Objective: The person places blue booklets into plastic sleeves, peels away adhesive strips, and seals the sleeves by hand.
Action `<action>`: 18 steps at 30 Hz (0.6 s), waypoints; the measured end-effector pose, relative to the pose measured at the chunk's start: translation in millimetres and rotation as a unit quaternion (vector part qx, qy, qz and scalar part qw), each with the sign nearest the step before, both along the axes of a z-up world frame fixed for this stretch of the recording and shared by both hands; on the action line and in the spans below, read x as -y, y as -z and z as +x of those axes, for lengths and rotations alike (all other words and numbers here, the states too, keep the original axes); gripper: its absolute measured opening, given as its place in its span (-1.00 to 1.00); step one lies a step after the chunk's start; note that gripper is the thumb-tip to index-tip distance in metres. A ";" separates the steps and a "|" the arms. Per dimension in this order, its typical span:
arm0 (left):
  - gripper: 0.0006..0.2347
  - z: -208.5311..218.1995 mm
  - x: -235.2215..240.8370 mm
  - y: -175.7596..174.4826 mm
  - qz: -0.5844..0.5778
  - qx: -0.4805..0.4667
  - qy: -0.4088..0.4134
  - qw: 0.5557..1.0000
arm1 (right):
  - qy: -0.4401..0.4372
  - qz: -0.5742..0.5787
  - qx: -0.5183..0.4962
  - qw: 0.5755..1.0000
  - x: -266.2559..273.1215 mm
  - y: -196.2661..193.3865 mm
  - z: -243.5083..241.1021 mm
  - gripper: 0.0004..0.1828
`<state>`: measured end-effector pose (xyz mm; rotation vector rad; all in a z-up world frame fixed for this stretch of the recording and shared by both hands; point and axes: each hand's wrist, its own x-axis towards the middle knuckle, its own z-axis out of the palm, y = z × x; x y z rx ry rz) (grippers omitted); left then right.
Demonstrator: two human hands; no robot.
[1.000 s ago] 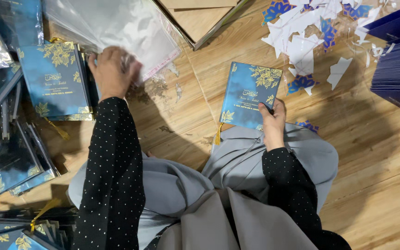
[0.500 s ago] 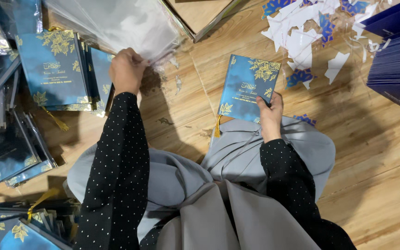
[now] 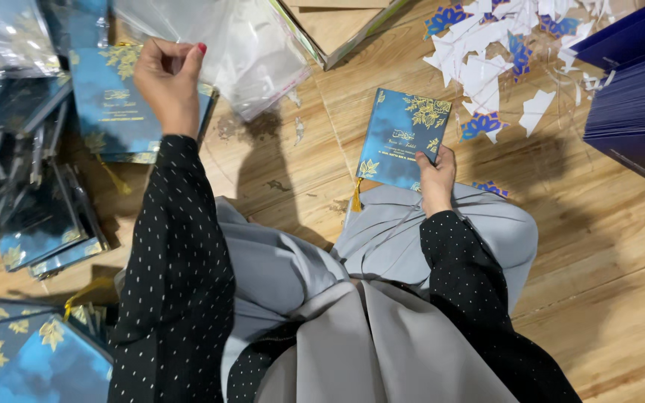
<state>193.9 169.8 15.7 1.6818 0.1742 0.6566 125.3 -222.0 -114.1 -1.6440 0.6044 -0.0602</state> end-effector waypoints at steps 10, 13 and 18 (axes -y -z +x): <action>-0.95 -131.6 123.8 36.9 0.359 -0.045 0.057 0.930 | -0.263 -0.042 0.156 0.951 -50.2 -86.7 -57.3 -0.63; -0.95 -158.2 164.0 34.6 0.509 0.015 0.100 0.855 | -0.300 0.191 0.039 0.934 -57.5 -62.8 -73.5 -0.43; -0.81 -172.8 181.8 57.7 0.509 -0.006 0.205 0.836 | -0.250 0.161 0.011 0.955 -50.5 -30.9 -69.8 -0.80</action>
